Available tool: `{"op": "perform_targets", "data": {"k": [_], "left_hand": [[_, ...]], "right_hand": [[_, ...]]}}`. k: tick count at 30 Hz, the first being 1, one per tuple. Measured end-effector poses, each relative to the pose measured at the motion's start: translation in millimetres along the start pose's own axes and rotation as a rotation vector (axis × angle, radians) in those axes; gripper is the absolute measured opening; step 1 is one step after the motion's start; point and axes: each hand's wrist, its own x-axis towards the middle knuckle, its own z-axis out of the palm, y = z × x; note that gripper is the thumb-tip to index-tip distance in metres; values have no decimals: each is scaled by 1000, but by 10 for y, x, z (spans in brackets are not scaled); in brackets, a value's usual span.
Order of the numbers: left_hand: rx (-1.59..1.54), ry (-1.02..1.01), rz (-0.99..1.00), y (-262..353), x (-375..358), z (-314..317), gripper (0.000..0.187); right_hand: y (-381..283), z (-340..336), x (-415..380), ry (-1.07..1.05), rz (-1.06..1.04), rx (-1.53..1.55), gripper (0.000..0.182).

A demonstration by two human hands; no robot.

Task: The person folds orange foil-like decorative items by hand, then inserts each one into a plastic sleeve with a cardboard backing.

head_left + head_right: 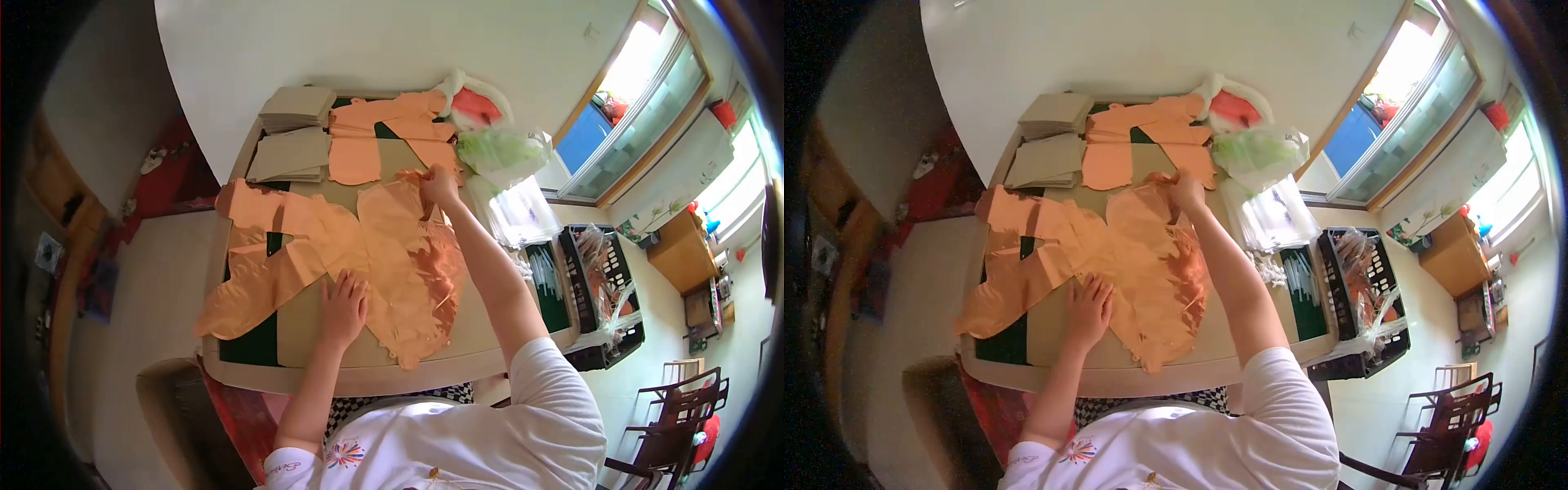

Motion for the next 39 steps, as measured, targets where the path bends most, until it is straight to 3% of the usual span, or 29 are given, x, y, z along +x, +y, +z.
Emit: {"op": "perform_targets", "data": {"k": [7, 10, 13, 14, 17, 20, 23, 25, 35, 39], "left_hand": [[3, 29, 29, 37, 7, -89, 26], [-8, 39, 22, 41, 5, -81, 26], [11, 39, 16, 21, -19, -17, 28], [23, 38, 15, 16, -16, -9, 29], [30, 31, 21, 14, -8, -16, 29], [22, 33, 10, 15, -28, 3, 28], [-24, 23, -14, 22, -20, -12, 28], [-10, 35, -5, -11, -1, 20, 27], [-105, 102, 49, 114, 66, -61, 33], [-121, -107, 212, 416, 86, -161, 35]], "right_hand": [[-397, -101, -150, 113, -206, 98, 28], [-595, -206, -329, 145, -244, -57, 32], [-413, -275, -308, 74, -35, -172, 35], [-292, -316, -250, -53, 66, -193, 44], [-65, -249, -438, 379, -131, -484, 54], [-32, -114, -961, 39, -298, -342, 54], [-84, -86, -1777, -219, -629, -460, 51], [-40, -176, -1986, -374, -686, -359, 49], [96, -209, -1821, -401, -786, -274, 45], [127, -197, -1823, -371, -795, -240, 45]]}}
